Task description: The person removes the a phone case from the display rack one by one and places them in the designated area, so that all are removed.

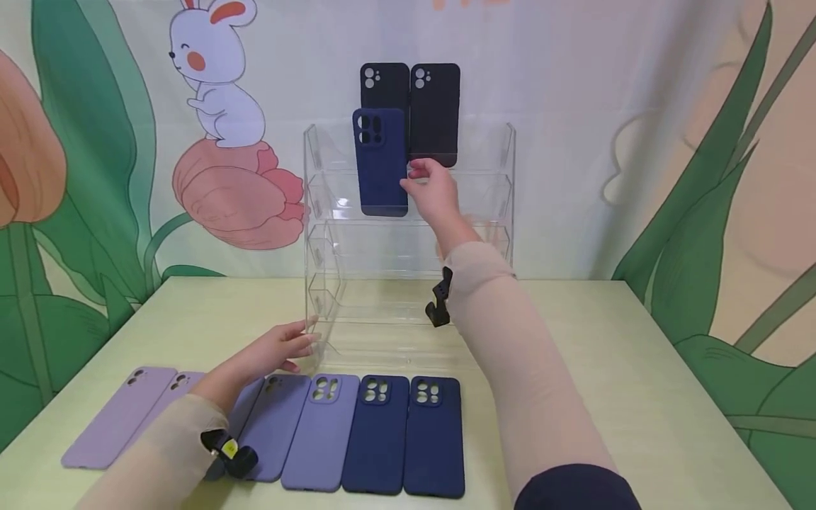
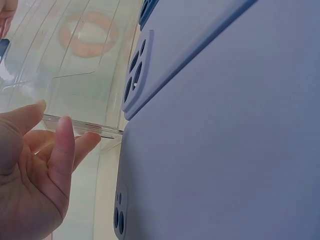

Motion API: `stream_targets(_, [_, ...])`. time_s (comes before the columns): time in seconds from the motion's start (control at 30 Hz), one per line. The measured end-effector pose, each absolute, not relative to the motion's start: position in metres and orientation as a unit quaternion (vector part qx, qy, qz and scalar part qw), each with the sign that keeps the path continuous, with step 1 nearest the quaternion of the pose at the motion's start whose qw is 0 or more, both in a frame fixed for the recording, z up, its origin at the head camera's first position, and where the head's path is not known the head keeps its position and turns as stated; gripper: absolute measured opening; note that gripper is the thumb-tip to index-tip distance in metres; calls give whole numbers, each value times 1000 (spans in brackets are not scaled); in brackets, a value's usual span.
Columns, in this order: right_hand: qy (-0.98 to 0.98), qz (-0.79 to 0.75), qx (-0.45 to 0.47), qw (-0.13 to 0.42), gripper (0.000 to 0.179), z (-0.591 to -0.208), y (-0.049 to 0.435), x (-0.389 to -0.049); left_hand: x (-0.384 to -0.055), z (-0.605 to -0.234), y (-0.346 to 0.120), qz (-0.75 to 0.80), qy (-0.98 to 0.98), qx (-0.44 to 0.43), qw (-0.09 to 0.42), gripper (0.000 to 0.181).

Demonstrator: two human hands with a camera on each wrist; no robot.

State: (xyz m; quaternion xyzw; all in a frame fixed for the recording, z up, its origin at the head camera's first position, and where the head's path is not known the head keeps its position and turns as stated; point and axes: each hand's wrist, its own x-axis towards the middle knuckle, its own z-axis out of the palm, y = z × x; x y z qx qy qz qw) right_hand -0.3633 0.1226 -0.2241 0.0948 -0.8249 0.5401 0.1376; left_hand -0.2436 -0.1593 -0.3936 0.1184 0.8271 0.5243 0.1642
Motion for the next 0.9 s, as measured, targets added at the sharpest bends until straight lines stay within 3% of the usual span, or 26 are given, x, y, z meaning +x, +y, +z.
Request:
stream_targets(0.47, [-792,589,127,98,37,-228,120,-365,-242,-397,-159,520,830,113,166,55])
stream_targets(0.9, [-760,619,142,136,42,-208,121,-357,-242,-395,-160,517,832,114,163,53])
